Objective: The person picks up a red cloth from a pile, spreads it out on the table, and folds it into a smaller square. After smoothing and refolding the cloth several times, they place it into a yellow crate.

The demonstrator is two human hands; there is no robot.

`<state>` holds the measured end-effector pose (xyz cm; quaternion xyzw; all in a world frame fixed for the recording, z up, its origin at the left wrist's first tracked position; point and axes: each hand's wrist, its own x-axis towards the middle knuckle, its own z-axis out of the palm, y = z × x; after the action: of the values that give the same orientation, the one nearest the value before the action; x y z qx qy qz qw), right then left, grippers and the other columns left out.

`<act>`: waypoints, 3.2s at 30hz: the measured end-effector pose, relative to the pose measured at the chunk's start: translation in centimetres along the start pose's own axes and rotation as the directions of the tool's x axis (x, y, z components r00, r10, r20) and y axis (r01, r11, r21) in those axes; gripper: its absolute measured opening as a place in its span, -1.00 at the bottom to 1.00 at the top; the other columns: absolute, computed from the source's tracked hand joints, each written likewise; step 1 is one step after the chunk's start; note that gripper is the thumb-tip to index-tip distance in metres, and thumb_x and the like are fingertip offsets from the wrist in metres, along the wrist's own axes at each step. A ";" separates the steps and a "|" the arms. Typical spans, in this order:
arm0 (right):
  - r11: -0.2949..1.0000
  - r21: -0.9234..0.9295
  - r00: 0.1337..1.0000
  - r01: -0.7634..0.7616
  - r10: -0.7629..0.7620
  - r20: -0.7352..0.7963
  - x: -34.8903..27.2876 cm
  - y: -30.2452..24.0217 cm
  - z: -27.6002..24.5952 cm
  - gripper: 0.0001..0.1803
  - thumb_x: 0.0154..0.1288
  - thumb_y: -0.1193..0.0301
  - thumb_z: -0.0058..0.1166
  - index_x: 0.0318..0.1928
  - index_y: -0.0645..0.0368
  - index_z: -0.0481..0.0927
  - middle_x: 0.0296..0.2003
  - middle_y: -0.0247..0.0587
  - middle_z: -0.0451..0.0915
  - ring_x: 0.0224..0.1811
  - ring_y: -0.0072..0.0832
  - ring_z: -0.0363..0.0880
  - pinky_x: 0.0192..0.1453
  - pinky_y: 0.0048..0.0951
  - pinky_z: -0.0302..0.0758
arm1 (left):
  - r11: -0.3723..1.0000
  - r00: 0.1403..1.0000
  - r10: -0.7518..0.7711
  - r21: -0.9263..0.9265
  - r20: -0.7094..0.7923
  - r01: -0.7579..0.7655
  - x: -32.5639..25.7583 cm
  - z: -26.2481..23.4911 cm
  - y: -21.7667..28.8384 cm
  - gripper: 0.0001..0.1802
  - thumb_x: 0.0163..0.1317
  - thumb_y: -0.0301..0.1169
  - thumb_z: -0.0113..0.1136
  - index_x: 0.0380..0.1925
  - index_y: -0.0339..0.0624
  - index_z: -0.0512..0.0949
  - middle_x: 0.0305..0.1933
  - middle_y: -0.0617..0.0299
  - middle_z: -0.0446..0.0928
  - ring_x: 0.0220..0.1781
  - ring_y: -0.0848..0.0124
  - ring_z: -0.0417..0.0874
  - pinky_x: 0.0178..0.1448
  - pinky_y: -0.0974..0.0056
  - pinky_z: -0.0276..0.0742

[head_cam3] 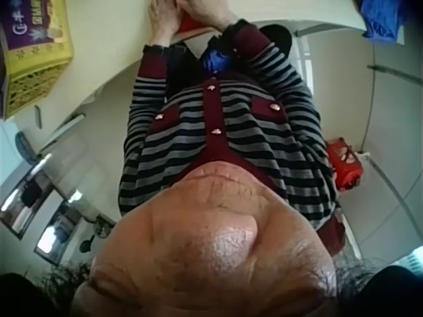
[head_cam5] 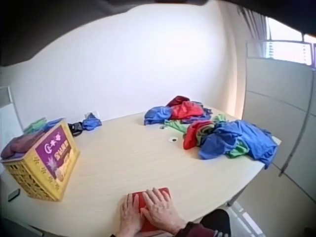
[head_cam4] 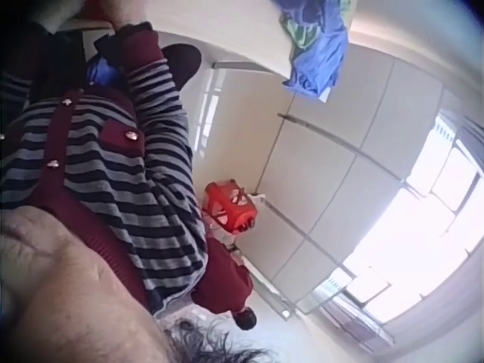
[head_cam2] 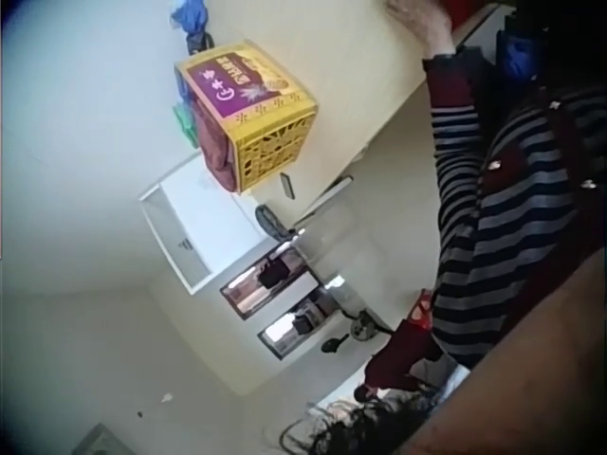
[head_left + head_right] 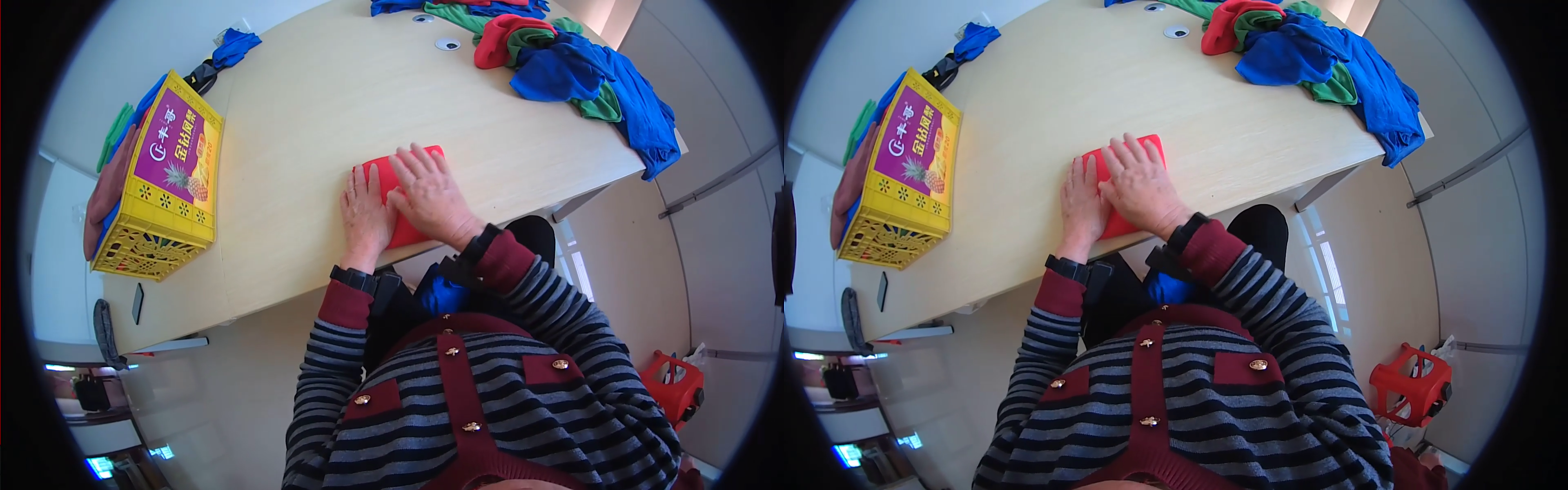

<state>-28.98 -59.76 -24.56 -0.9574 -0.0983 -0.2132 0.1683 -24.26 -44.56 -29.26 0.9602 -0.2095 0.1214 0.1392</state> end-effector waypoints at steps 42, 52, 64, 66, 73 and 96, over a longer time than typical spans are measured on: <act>0.999 0.028 0.995 0.039 -0.041 0.095 0.3 0.7 3.6 -0.39 0.45 0.15 0.05 0.41 0.15 0.42 0.46 0.02 0.33 0.56 -0.03 0.15 0.63 -0.01 0.04 | 0.990 0.985 -0.140 0.001 -0.104 0.141 -2.6 -2.3 -1.3 -0.37 0.46 -0.09 0.01 0.43 -0.15 0.34 0.48 -0.11 0.32 0.46 -0.11 0.33 0.52 -0.32 0.05; 1.000 0.006 0.996 -0.031 0.030 0.084 -0.7 2.6 2.5 -0.36 0.45 0.07 -0.11 0.41 0.15 0.42 0.44 -0.10 0.34 0.58 -0.11 0.09 0.65 -0.02 -0.05 | 0.981 0.983 0.182 -0.070 0.009 -0.181 1.2 -2.2 2.5 -0.39 0.56 -0.09 -0.11 0.47 -0.18 0.27 0.57 -0.06 0.21 0.62 0.07 0.15 0.62 -0.22 -0.05; 0.999 0.034 0.999 -0.027 0.026 0.043 -0.7 2.3 3.3 -0.33 0.42 0.09 -0.10 0.45 0.13 0.37 0.45 -0.16 0.33 0.56 -0.16 0.12 0.59 -0.05 0.01 | 0.982 0.985 0.132 -0.148 0.113 -0.115 1.8 1.0 0.8 -0.22 0.58 0.14 -0.35 0.56 -0.18 0.12 0.64 0.02 0.10 0.69 0.11 0.00 0.67 -0.07 -0.16; 0.998 0.039 0.999 -0.047 0.046 0.029 -0.7 2.3 3.6 -0.32 0.42 0.09 -0.10 0.46 0.12 0.35 0.45 -0.17 0.32 0.55 -0.17 0.12 0.59 -0.06 0.01 | 0.981 0.982 0.143 -0.152 0.121 -0.124 1.8 1.3 0.4 -0.21 0.58 0.16 -0.35 0.56 -0.18 0.11 0.65 0.03 0.08 0.70 0.12 -0.01 0.67 -0.08 -0.16; 0.997 0.045 0.996 -0.063 0.060 0.069 -0.9 2.9 3.3 -0.31 0.42 0.07 -0.13 0.47 0.10 0.34 0.46 -0.17 0.31 0.56 -0.20 0.10 0.59 -0.10 -0.04 | 0.980 0.983 0.161 -0.131 0.091 -0.148 2.1 1.7 0.8 -0.23 0.59 0.11 -0.32 0.54 -0.25 0.15 0.62 -0.05 0.13 0.68 0.07 0.02 0.68 0.03 -0.12; 0.994 -0.006 0.972 -0.110 0.109 0.209 -1.2 1.3 1.7 -0.27 0.51 -0.04 -0.19 0.50 0.14 0.31 0.56 -0.09 0.17 0.66 -0.14 -0.06 0.71 -0.05 -0.21 | 0.998 0.993 0.001 0.063 0.121 -0.009 -2.1 -1.2 -0.5 -0.22 0.56 0.17 -0.30 0.59 -0.05 0.08 0.68 0.07 0.01 0.66 0.08 0.07 0.63 -0.11 -0.10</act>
<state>-29.08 -60.45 -26.88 -0.9780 -0.0629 -0.1016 0.1711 -26.11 -42.93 -28.91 0.9692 -0.2160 0.0701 0.0954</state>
